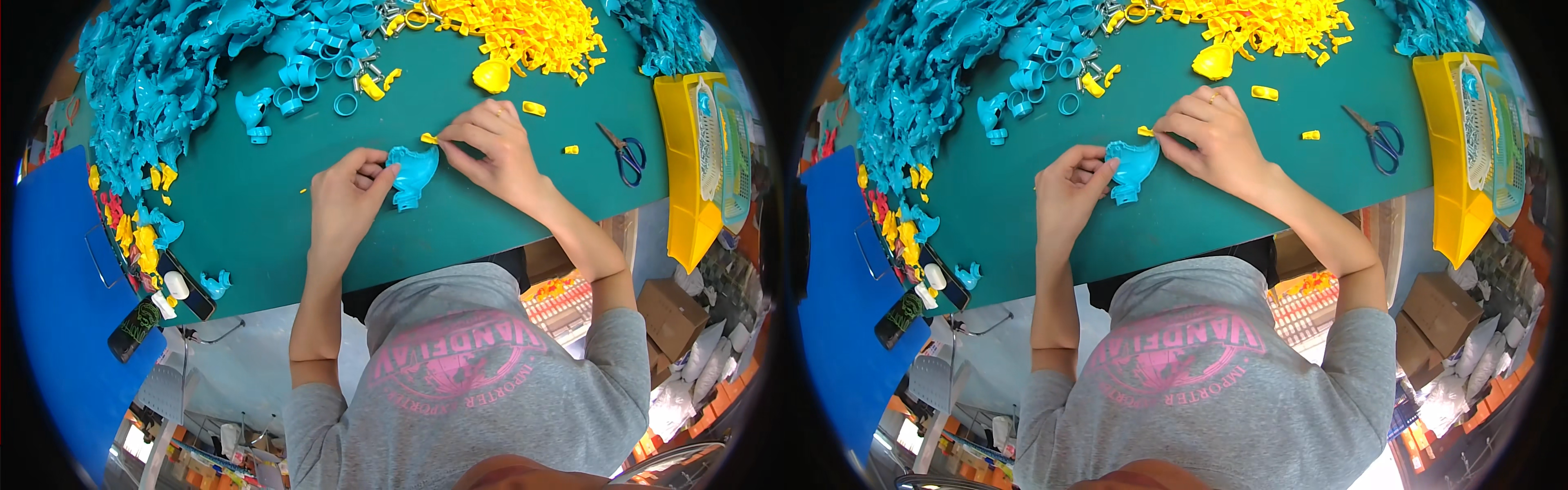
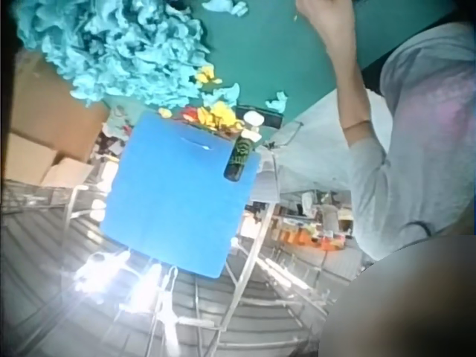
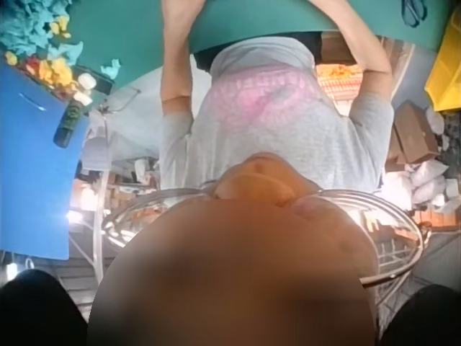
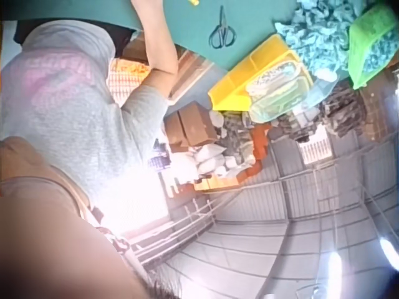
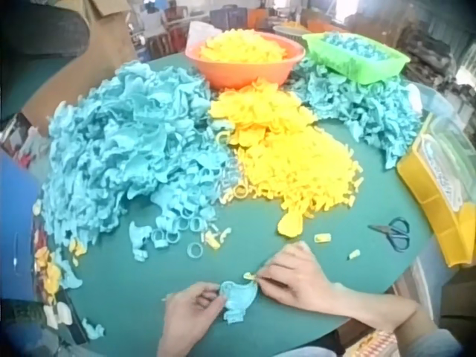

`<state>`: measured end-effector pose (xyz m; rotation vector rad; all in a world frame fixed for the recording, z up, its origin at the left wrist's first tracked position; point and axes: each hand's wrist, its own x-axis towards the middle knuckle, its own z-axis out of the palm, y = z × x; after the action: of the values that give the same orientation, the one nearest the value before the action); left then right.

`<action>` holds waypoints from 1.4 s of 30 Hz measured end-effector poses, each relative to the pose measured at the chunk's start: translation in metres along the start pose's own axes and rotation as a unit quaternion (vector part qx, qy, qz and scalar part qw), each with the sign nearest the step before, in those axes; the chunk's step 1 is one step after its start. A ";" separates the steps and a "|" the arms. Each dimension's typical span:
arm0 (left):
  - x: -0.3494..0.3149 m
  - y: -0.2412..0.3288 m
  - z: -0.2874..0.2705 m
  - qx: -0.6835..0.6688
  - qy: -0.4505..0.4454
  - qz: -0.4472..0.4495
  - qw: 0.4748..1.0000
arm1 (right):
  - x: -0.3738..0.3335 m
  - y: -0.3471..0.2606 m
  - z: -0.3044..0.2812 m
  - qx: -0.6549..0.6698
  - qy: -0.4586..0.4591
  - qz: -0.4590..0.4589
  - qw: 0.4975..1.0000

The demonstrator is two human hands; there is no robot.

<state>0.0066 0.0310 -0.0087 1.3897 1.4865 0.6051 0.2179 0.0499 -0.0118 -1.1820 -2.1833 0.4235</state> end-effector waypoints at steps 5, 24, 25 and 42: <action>-0.002 0.000 0.010 -0.050 0.107 0.005 0.993 | 0.001 -0.008 0.003 0.023 0.022 -0.024 0.999; -0.006 -0.003 0.004 -0.072 0.100 -0.007 0.992 | 0.026 0.026 -0.033 -0.027 -0.010 0.036 0.999; -0.013 -0.002 0.002 -0.077 0.101 0.003 0.992 | 0.027 0.044 -0.042 -0.085 -0.004 0.035 0.996; -0.017 -0.011 -0.004 -0.140 0.102 0.007 0.985 | 0.020 0.074 -0.047 -0.133 0.082 0.076 0.985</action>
<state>-0.0040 0.0142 -0.0109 1.1477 1.4843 0.9503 0.2876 0.1065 -0.0086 -1.4783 -2.0595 0.0933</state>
